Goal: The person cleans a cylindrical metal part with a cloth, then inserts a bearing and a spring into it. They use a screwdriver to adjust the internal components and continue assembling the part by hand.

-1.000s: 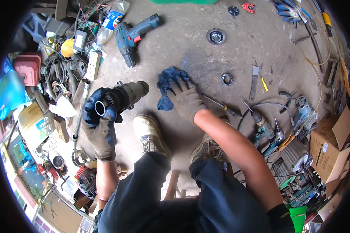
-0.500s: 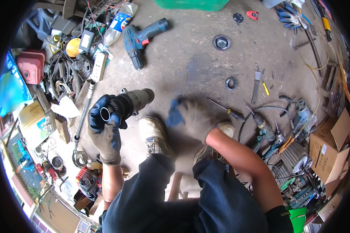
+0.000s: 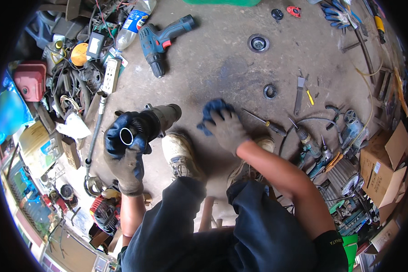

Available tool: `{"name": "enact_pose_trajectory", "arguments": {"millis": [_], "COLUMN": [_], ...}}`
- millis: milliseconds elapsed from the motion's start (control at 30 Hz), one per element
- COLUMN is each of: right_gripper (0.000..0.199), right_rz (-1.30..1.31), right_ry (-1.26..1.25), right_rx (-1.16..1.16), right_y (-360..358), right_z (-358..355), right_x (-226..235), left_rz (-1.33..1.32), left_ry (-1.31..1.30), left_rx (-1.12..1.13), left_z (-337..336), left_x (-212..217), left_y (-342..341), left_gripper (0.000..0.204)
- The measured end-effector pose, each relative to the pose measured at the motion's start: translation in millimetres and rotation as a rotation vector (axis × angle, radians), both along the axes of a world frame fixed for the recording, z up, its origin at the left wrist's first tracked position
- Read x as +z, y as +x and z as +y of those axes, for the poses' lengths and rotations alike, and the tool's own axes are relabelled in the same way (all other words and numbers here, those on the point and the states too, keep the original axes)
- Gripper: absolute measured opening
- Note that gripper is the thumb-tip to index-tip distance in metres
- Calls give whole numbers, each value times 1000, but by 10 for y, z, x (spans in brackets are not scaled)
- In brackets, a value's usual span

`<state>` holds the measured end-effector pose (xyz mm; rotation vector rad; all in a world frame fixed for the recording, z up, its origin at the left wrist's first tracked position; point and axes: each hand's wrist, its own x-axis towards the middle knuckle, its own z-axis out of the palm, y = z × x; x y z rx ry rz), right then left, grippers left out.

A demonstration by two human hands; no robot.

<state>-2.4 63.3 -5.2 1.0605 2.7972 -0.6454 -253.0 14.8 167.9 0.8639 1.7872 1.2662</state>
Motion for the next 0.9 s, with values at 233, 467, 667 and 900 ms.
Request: {"name": "enact_pose_trajectory", "arguments": {"millis": [233,467,667,900], "right_gripper": [44,50,49,52], "right_rz": [-87,-217,284,-622], "right_ry": [-201,-245,-421,270], "right_rx": [-41,0,-311,-789], "right_y": [453,602,1005,2423], "right_z": [-273,-280,91,1032], "right_x": [210,299,862,248], "left_rz": [-59,-72,55,159], "left_ry": [31,47,78,11], "left_rx": [-1,-106,-190,-207], "left_z": [49,164,231,208], "left_x": [-192,-499,-588,-534], "left_y": [267,479,546,580], "left_gripper": [50,45,49,52]}}
